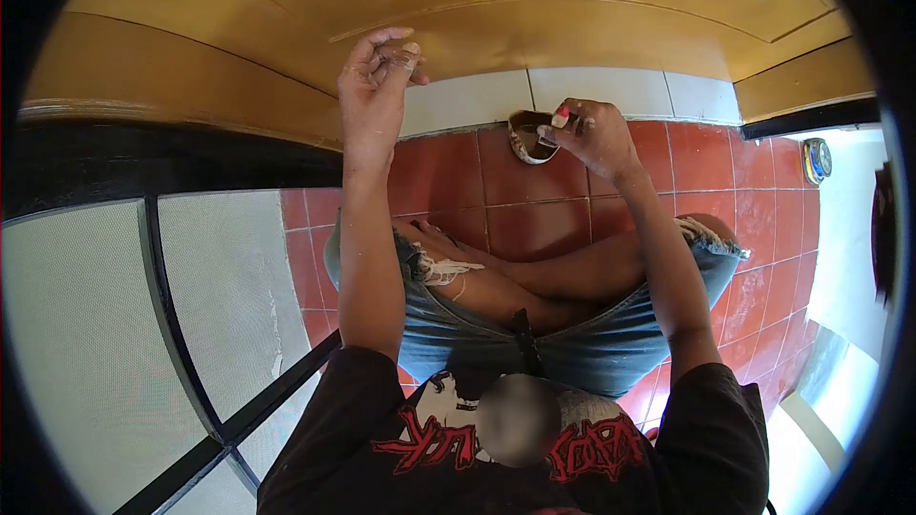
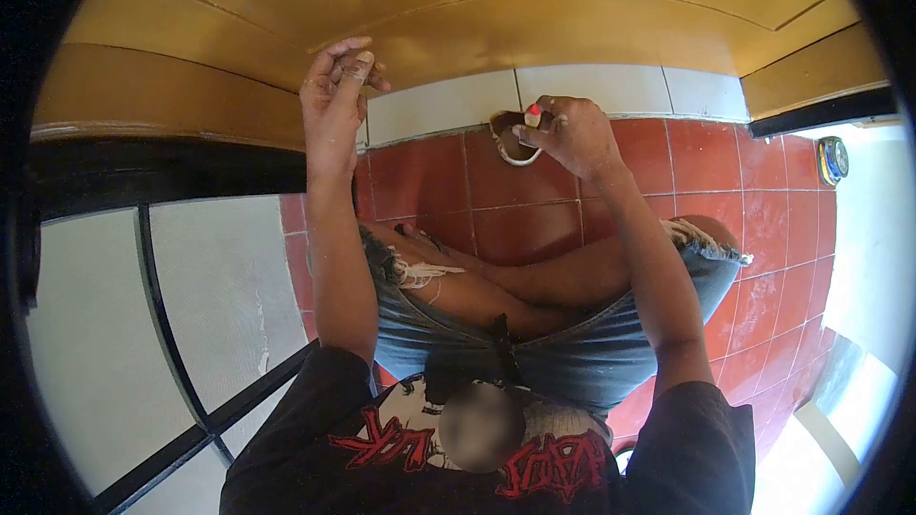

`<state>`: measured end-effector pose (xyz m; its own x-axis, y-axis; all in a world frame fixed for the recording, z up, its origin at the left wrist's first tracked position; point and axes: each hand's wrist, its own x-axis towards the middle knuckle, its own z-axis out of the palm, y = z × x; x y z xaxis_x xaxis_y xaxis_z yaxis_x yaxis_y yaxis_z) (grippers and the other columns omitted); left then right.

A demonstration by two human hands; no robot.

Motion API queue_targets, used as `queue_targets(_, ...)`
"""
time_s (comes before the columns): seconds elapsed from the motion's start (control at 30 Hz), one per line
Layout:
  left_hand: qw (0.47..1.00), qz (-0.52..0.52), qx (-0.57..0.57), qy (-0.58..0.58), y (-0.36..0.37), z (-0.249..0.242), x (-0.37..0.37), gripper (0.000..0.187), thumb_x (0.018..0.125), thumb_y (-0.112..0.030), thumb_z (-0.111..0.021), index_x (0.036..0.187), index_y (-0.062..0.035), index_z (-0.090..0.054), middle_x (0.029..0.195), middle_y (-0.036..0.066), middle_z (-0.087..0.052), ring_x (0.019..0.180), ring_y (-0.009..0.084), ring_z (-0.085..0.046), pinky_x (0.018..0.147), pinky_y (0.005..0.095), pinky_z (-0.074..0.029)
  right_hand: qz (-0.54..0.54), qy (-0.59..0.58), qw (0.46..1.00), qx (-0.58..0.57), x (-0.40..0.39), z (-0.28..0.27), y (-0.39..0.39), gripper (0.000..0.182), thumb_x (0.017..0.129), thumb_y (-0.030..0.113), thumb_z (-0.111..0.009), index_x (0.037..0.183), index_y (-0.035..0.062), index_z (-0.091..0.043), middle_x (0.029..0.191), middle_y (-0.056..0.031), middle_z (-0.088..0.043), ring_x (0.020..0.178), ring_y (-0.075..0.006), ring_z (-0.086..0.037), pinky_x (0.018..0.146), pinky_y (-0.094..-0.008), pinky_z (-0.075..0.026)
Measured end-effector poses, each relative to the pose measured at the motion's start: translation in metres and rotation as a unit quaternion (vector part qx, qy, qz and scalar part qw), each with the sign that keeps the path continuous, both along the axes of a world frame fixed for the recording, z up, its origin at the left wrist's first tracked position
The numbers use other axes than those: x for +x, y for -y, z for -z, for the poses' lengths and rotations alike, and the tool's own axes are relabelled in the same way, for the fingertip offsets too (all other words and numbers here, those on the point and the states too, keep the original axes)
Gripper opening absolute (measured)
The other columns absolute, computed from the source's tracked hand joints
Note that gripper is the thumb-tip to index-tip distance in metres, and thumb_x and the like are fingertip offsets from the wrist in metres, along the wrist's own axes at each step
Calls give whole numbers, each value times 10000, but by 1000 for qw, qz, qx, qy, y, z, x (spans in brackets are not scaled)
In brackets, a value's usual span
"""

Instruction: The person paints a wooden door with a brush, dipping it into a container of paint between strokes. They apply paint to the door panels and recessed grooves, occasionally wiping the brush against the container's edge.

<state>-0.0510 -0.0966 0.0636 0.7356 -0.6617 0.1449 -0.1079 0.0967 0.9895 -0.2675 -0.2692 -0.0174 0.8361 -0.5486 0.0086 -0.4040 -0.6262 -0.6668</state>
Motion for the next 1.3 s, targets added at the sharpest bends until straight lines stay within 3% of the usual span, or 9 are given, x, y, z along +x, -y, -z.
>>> queue_targets(0.13, 1000, -5, 3, -2, 0, -1, -1, 189, 953, -127, -623, 1133, -71, -634, 873, 12, -641, 719, 63, -622, 472, 178, -268, 22, 41, 998, 33, -1, 5, 3, 255, 796, 240, -776, 890, 17, -697, 719, -141, -690, 657, -239, -674, 644, -376, -526)
queue_targets(0.3, 1000, 2, -7, 3, 0, 2, 0, 188, 951, -125, -622, 1132, -75, -631, 874, 8, -643, 716, 61, -620, 473, 179, -267, 83, 127, 972, 181, 0, 10, 3, 187, 854, 184, -712, 865, -2, -696, 686, -111, -670, 616, -144, -617, 608, -332, -504)
queue_targets(0.5, 1000, -8, 13, -5, 0, -3, -3, 192, 947, -125, -626, 1131, -71, -630, 871, 9, -644, 711, 60, -618, 475, 177, -280, 111, 54, 978, 165, -1, -1, 7, 238, 882, 221, -713, 818, -8, -697, 641, -96, -665, 554, -127, -609, 559, -291, -492)
queue_targets(0.83, 1000, -5, -1, -4, 1, -1, -2, 199, 950, -117, -620, 1141, -60, -631, 864, 29, -646, 715, 76, -625, 474, 180, -295, 152, 64, 968, 191, -5, -8, 18, 354, 879, 317, -725, 794, -25, -697, 630, -88, -679, 529, -123, -632, 524, -277, -510)
queue_targets(0.87, 1000, -10, 3, -20, 2, -3, -2, 183, 942, -76, -624, 1120, -32, -624, 858, 26, -622, 722, 90, -597, 578, 218, -394, 153, 67, 967, 192, -6, -4, 21, 363, 879, 324, -725, 787, -27, -697, 630, -96, -680, 534, -124, -638, 521, -281, -509)
queue_targets(0.9, 999, -15, 6, -36, 2, -5, -3, 168, 934, -35, -628, 1099, -4, -618, 853, 24, -597, 728, 104, -568, 683, 256, -492, 154, 71, 967, 192, -8, -2, 23, 373, 878, 330, -725, 781, -29, -697, 630, -103, -681, 539, -124, -643, 518, -285, -509)
queue_targets(1.13, 999, -10, -4, -42, 2, -3, -2, 171, 932, -39, -632, 1097, 1, -618, 842, 24, -598, 729, 108, -574, 685, 260, -496, 144, 62, 981, 110, -10, -1, 29, 346, 885, 275, -707, 758, -46, -684, 643, -129, -682, 562, -159, -661, 535, -319, -511)
queue_targets(1.23, 999, -12, -3, -45, 2, -3, -3, 172, 931, -38, -633, 1099, -1, -618, 836, 24, -599, 731, 110, -578, 685, 259, -489, 106, 81, 985, 105, -11, -4, 27, 286, 884, 236, -697, 795, -35, -686, 676, -143, -690, 587, -177, -665, 568, -330, -520)
queue_targets(1.3, 999, -15, 10, -31, 2, -4, -3, 173, 930, -38, -634, 1099, 0, -618, 832, 24, -598, 733, 110, -580, 684, 256, -484, 67, 89, 994, 18, -10, -7, 25, 222, 890, 208, -687, 879, -14, -687, 709, -147, -697, 599, -174, -658, 592, -333, -527)
